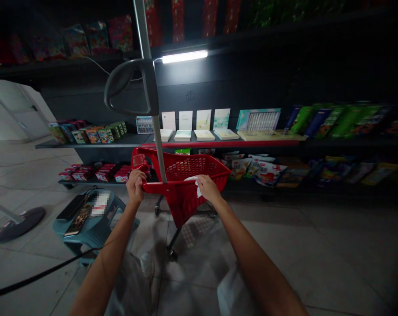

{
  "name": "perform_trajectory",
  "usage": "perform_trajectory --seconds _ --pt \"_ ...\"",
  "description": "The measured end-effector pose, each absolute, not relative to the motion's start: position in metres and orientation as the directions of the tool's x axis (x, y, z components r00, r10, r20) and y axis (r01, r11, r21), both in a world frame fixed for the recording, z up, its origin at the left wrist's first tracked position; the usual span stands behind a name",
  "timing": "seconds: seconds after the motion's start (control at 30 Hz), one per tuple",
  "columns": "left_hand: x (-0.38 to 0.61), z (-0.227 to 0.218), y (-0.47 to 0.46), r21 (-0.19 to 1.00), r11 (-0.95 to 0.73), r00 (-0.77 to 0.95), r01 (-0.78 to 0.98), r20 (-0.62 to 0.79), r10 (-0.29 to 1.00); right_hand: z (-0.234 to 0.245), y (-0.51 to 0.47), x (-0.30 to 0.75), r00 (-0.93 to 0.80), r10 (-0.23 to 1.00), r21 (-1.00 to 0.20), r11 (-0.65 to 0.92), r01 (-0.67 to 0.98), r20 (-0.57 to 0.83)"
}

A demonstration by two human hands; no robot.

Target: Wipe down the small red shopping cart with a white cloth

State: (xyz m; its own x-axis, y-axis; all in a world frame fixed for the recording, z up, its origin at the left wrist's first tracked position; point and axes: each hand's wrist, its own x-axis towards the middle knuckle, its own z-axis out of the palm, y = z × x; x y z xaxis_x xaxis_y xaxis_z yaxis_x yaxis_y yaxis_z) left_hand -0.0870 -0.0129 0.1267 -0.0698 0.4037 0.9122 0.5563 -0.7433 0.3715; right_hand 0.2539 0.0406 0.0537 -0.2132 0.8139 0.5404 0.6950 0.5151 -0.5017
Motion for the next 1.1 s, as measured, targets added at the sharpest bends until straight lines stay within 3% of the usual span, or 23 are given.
perform_trajectory --seconds 0.23,0.33,0.53,0.63,0.7,0.77,0.9,1.1 --pt "-0.084 0.107 -0.027 0.543 -0.678 -0.347 0.496 0.839 0.419 0.067 0.03 0.232 -0.184 0.827 -0.611 0.524 0.594 0.531" --pt "-0.079 0.093 -0.037 0.561 -0.681 -0.344 0.47 0.827 0.444 0.082 0.022 0.221 -0.125 0.793 -0.666 0.575 0.475 0.596" --pt "-0.071 0.08 -0.044 0.57 -0.636 -0.344 0.521 0.822 0.454 0.118 0.016 0.196 0.221 0.748 -0.779 0.617 0.113 0.625" --pt "-0.071 0.077 -0.045 0.55 -0.628 -0.321 0.55 0.834 0.449 0.125 0.015 0.187 0.231 0.798 -0.812 0.582 -0.052 0.557" --pt "-0.073 0.076 -0.046 0.524 -0.624 -0.292 0.579 0.848 0.441 0.123 0.014 0.181 0.191 0.818 -0.823 0.563 -0.073 0.543" --pt "-0.076 0.077 -0.047 0.502 -0.617 -0.269 0.606 0.86 0.435 0.117 0.012 0.174 0.119 0.798 -0.806 0.591 0.033 0.59" --pt "-0.08 0.078 -0.049 0.474 -0.619 -0.238 0.626 0.872 0.428 0.103 0.01 0.16 -0.027 0.746 -0.675 0.617 0.405 0.665" --pt "-0.081 0.082 -0.05 0.459 -0.618 -0.221 0.638 0.879 0.423 0.11 -0.009 0.172 -0.07 0.845 -0.468 0.36 0.807 0.53"
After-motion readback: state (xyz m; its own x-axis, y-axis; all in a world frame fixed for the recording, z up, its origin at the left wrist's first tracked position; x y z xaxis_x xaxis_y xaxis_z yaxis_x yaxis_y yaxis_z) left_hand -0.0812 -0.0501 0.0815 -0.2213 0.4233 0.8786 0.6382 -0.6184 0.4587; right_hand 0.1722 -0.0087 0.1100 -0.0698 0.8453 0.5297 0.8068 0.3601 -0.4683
